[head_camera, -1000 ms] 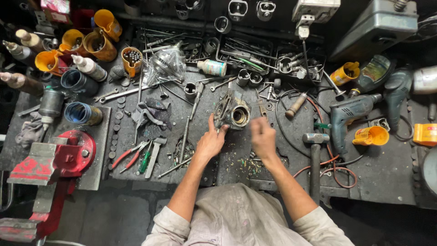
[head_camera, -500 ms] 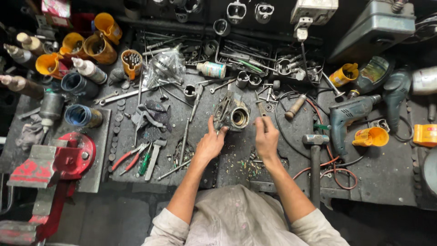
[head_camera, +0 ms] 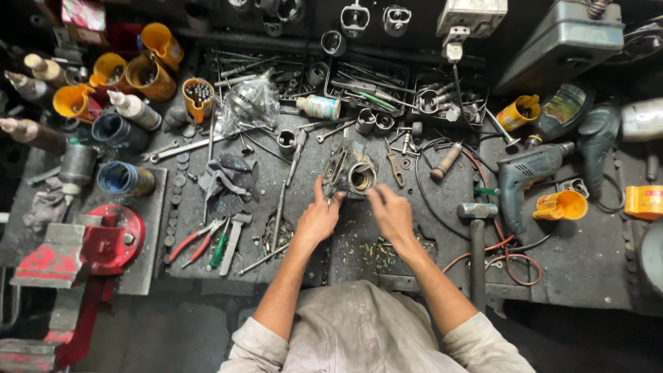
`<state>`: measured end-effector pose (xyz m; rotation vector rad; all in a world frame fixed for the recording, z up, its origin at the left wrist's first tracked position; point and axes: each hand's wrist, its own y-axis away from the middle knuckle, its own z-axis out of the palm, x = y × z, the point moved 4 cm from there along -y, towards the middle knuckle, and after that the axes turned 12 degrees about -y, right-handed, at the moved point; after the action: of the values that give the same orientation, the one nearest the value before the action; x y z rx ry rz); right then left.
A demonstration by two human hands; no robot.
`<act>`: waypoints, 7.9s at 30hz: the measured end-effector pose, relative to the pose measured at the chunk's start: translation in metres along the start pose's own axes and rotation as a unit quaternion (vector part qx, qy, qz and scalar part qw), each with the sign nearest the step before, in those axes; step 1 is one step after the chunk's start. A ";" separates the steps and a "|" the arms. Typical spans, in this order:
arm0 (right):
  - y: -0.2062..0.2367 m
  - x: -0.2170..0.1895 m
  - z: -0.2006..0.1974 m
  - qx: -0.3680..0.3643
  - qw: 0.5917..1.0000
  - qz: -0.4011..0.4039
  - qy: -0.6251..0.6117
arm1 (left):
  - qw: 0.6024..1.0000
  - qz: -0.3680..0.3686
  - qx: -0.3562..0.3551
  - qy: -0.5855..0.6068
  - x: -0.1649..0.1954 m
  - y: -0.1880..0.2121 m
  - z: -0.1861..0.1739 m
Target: The person uses a small metal tool to scrape and clean the surfaces of a metallic engine cylinder head on a cluttered workbench. They repeatedly rotate the part and scrape different areas, including the ports and fins, to remove residue.
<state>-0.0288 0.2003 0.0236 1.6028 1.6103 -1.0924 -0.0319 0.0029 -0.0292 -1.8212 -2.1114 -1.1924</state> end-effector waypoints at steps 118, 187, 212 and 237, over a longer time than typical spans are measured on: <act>-0.024 -0.048 -0.022 -0.229 0.966 0.008 0.122 | 1.000 -0.006 0.001 -0.011 0.004 -0.003 0.012; 0.045 0.101 -0.072 0.121 0.907 0.241 -0.323 | 0.294 -0.057 -0.408 0.863 -0.009 0.110 0.039; 0.081 0.100 -0.089 0.148 0.893 0.247 -0.347 | 0.949 0.003 0.312 -0.035 -0.055 0.038 -0.039; 0.066 0.091 -0.063 0.076 0.894 0.267 -0.352 | 0.920 0.304 0.189 -0.159 0.088 0.071 -0.015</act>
<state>0.0375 0.2943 -0.0344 1.3750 0.5744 -1.2924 0.0000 0.0612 0.0635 -2.3139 -1.5328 -0.3348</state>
